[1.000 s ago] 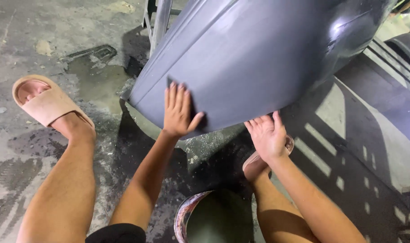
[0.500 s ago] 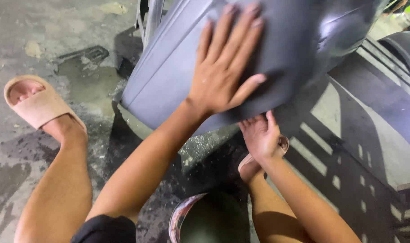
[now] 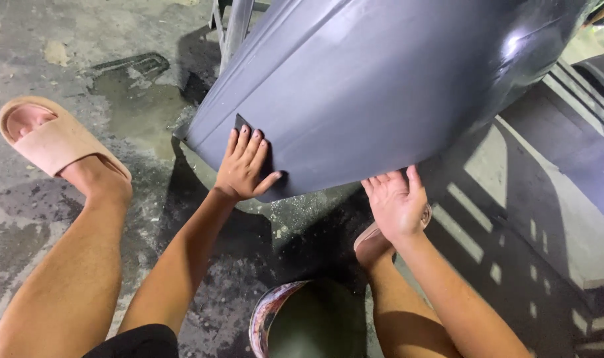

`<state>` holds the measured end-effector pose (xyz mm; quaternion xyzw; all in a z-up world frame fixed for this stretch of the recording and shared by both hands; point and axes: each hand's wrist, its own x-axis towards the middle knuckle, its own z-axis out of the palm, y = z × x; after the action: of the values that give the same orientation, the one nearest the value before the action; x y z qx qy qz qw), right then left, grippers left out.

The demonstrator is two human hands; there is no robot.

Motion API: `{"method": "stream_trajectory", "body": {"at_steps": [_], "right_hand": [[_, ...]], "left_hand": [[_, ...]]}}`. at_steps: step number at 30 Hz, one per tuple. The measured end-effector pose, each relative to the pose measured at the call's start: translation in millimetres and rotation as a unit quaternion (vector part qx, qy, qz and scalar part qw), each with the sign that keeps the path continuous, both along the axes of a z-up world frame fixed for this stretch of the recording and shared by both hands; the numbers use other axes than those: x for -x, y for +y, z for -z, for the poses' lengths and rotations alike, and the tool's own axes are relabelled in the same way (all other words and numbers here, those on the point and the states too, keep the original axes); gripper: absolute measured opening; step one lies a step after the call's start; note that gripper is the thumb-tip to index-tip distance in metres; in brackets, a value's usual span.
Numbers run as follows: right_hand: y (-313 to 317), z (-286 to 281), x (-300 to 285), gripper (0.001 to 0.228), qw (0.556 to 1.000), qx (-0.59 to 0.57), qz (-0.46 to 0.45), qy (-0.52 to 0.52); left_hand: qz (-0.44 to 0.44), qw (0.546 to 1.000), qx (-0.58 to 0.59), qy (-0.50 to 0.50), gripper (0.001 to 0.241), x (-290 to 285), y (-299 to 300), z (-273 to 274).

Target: The person sands a grey car fender with a sanding block, repeatedly dipping the block into a bucket of water. The person uses both hands to apply pressure and move the sanding block across the curved surface of the fender.

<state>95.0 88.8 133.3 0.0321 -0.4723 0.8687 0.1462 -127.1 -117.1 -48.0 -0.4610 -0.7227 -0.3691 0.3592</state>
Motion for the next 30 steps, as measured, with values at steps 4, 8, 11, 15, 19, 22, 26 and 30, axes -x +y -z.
{"method": "stream_trajectory", "body": {"at_steps": [4,8,11,15,19,22,26,30], "right_hand": [[-0.4,-1.2,0.7,0.064,0.999,0.012,0.027,-0.022],[0.2,1.8,2.9,0.068,0.999,0.019,0.036,-0.029],[-0.7,1.0,6.6,0.065,0.997,0.036,0.056,-0.033],[2.1,6.7,2.1,0.043,0.985,0.138,0.084,-0.065],[-4.3,-4.8,3.2,0.051,0.997,0.059,0.05,-0.032],[-1.4,-0.2,4.4,0.061,0.996,0.031,0.074,-0.048],[-10.5,-0.5,7.2,0.055,0.985,0.018,0.14,-0.097],[-18.6,-11.9,5.9,0.059,0.982,0.006,0.145,-0.122]], "left_hand": [[0.022,0.999,-0.049,-0.007,0.085,4.6,24.9,1.6],[0.064,0.993,-0.096,0.011,0.081,-20.2,28.4,-130.9],[-0.012,1.0,0.015,-0.017,0.085,-52.6,22.4,-256.3],[-0.023,0.997,0.073,0.014,0.079,-82.0,10.2,-337.0],[-0.03,0.998,0.049,0.001,0.086,-68.9,26.2,-295.1],[-0.039,0.996,-0.061,-0.057,0.095,-37.0,47.9,-191.0],[-0.008,0.952,-0.279,-0.124,0.093,-25.3,33.7,-66.0],[-0.021,0.934,-0.238,-0.266,0.089,-40.3,30.2,38.9]]}}
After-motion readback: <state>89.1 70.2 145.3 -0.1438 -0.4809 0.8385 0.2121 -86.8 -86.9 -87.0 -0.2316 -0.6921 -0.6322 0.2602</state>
